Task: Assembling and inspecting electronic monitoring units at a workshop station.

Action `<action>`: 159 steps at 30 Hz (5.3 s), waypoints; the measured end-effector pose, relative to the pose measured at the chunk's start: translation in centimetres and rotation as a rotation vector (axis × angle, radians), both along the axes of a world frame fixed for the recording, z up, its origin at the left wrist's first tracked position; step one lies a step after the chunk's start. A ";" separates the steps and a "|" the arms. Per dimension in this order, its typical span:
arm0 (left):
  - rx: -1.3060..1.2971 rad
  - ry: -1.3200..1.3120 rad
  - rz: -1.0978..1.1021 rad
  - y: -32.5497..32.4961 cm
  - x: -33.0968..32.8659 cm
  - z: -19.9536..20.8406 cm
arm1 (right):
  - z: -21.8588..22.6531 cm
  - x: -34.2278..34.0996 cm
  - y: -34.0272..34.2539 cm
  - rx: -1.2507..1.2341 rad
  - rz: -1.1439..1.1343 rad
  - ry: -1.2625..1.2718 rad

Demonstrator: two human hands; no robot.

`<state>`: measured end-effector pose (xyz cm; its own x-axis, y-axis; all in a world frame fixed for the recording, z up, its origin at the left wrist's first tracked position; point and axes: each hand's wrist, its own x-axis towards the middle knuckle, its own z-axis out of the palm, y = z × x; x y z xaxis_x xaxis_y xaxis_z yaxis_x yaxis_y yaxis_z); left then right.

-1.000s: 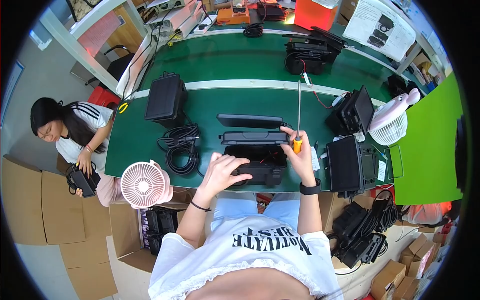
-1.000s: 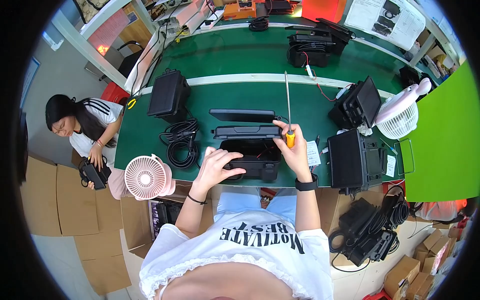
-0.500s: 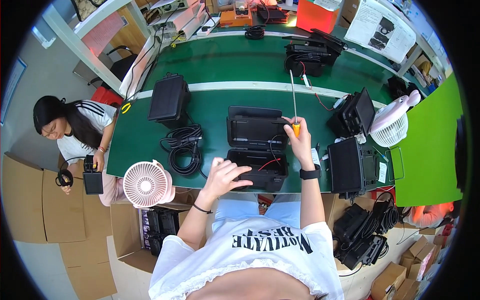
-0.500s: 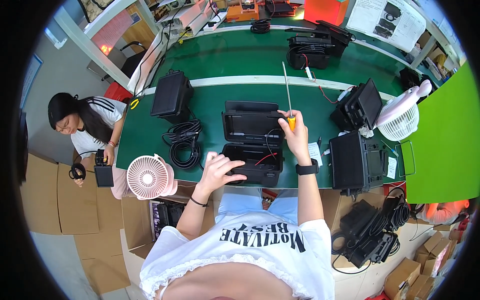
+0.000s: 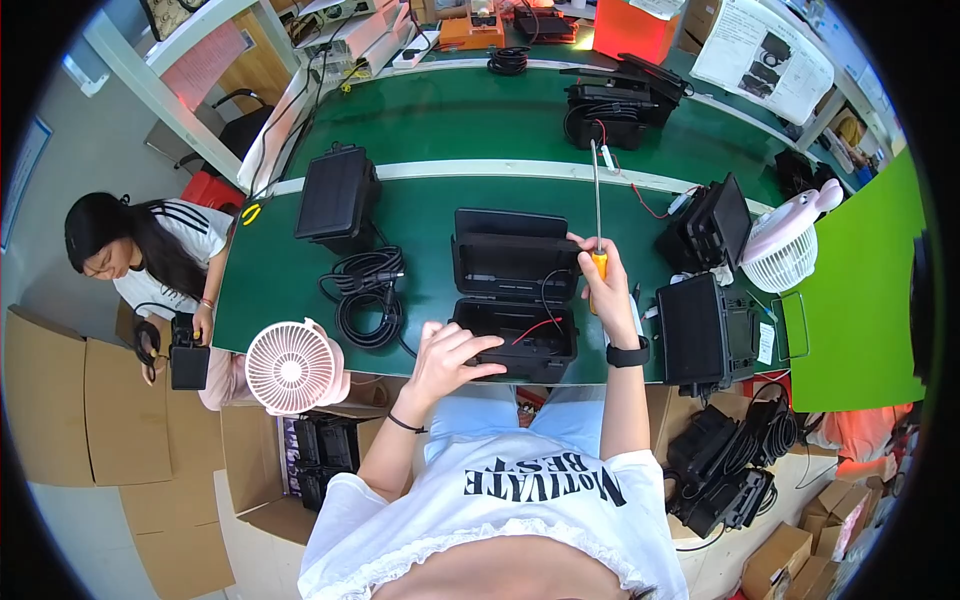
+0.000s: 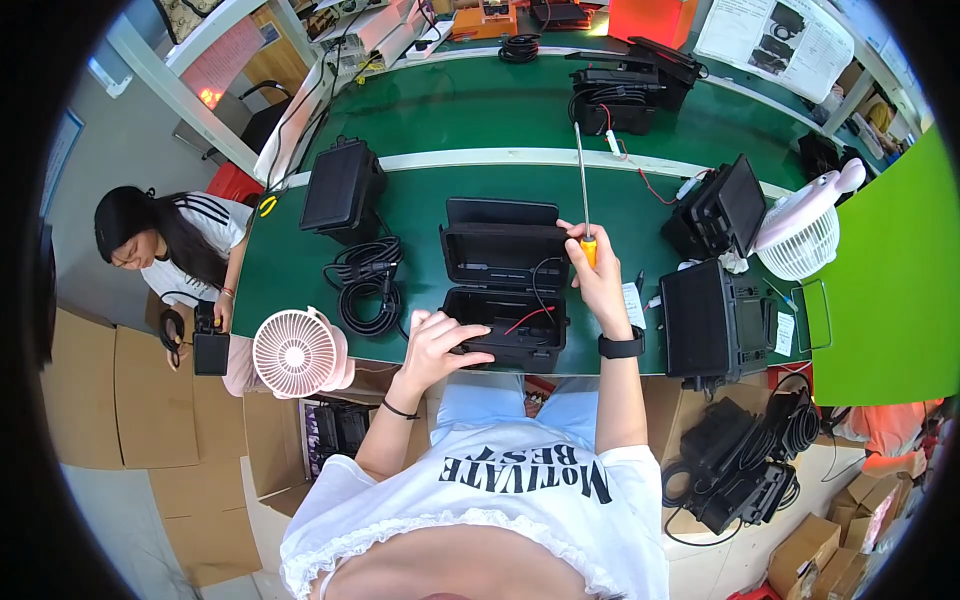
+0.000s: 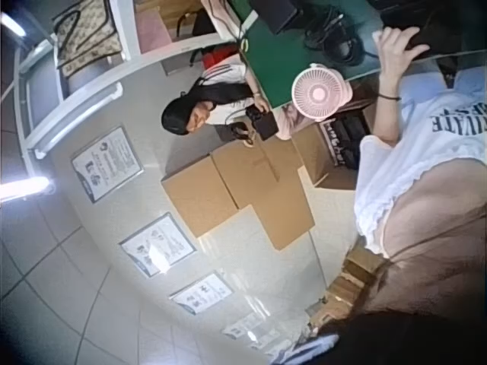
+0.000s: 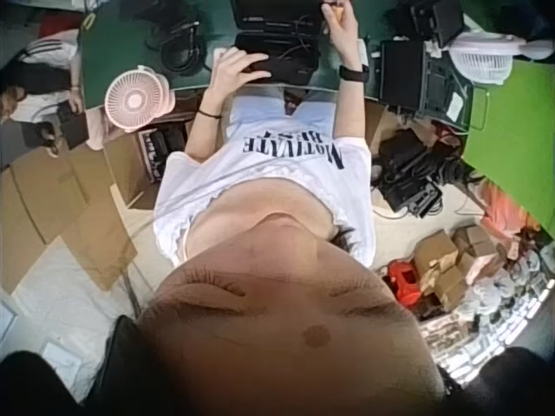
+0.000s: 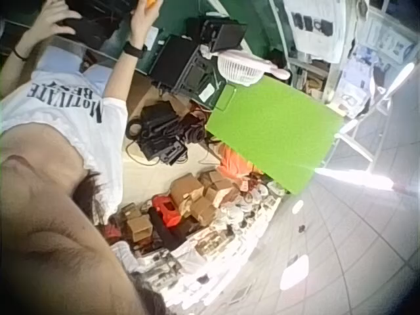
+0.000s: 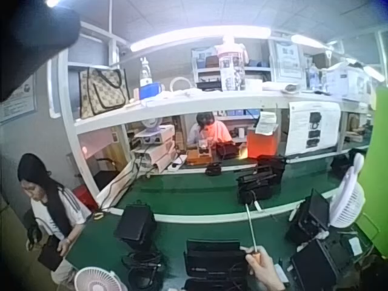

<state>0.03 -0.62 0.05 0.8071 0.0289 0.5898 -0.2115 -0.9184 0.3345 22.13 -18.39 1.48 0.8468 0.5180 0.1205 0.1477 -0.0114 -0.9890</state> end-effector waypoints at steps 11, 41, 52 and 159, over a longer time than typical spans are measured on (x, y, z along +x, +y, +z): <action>-0.070 0.013 0.105 -0.6 0.9 -0.2 | 2.8 -2.6 -1.3 -0.069 0.064 -0.006; -0.740 -0.062 0.299 -1.3 2.4 -1.6 | 0.0 -7.5 -4.0 -0.164 0.000 -0.344; -0.638 -0.293 0.207 -2.5 -2.8 -8.5 | -1.9 -7.2 -4.6 0.094 0.049 -0.210; -1.325 -0.092 0.037 -0.2 3.6 -2.0 | -1.6 -6.6 -0.9 0.038 -0.141 -0.027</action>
